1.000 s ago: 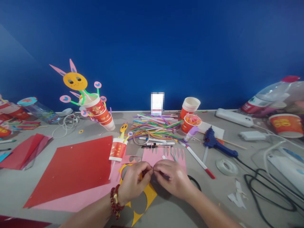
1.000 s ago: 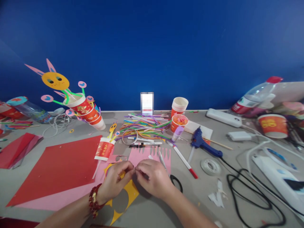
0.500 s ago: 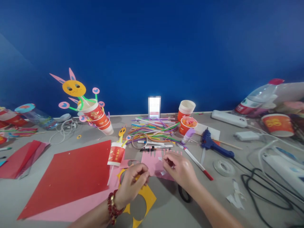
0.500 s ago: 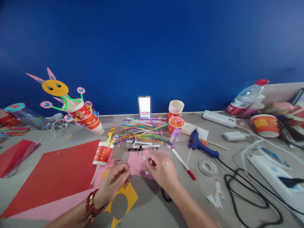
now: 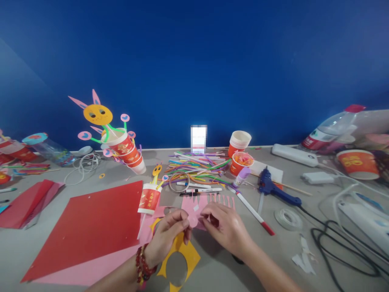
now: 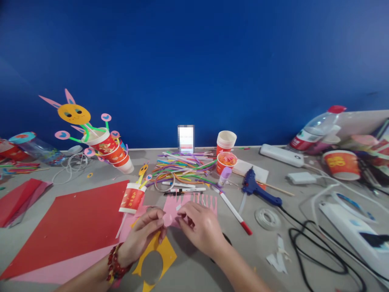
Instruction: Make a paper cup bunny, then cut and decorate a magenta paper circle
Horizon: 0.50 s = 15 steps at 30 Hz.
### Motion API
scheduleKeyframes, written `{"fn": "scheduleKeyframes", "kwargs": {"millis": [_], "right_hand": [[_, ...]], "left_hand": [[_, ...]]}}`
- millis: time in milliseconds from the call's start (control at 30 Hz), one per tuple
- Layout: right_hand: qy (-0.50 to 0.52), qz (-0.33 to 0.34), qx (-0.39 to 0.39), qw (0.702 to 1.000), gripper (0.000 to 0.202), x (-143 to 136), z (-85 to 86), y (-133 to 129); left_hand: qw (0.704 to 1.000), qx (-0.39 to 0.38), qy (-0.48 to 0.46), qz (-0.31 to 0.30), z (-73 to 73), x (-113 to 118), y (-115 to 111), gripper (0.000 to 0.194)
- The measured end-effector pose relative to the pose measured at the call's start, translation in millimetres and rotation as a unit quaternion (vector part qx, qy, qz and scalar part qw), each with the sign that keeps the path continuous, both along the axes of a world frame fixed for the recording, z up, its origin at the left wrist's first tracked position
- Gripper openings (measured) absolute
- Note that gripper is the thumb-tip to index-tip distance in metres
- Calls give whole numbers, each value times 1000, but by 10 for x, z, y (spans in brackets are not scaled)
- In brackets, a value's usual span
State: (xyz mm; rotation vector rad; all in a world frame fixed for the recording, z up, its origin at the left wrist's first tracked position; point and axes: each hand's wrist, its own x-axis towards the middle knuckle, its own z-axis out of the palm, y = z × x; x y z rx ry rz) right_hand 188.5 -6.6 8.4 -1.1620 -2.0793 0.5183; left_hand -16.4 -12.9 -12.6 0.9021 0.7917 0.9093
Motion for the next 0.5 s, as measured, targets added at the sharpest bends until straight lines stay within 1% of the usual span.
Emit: {"fn": "scheduleKeyframes", "kwargs": {"millis": [100, 200, 267, 300, 333, 400, 433, 500], "right_hand": [[41, 37, 38, 998, 8, -34, 19, -50], [70, 66, 81, 992, 12, -39, 16, -78], [82, 76, 84, 990, 13, -36, 12, -82], [91, 72, 65, 991, 12, -38, 9, -79], [105, 60, 30, 992, 11, -43, 4, -73], [155, 31, -84, 984, 11, -60, -16, -51], [192, 20, -154, 969, 14, -70, -30, -38], [269, 12, -282, 921, 25, -88, -62, -13]], "left_hand": [[1000, -15, -7, -8, -13, 18, -3, 30], [999, -25, -1, -28, -10, 37, -3, 30], [999, -23, 7, -38, 3, 45, 0, 30], [999, -15, 14, -36, 15, 47, 3, 29], [999, 0, 24, -29, 30, 47, 6, 28], [998, 42, 55, -5, 67, 44, 12, 25], [995, 63, 73, 7, 87, 42, 13, 23], [990, 93, 106, 17, 118, 41, 11, 21]]}}
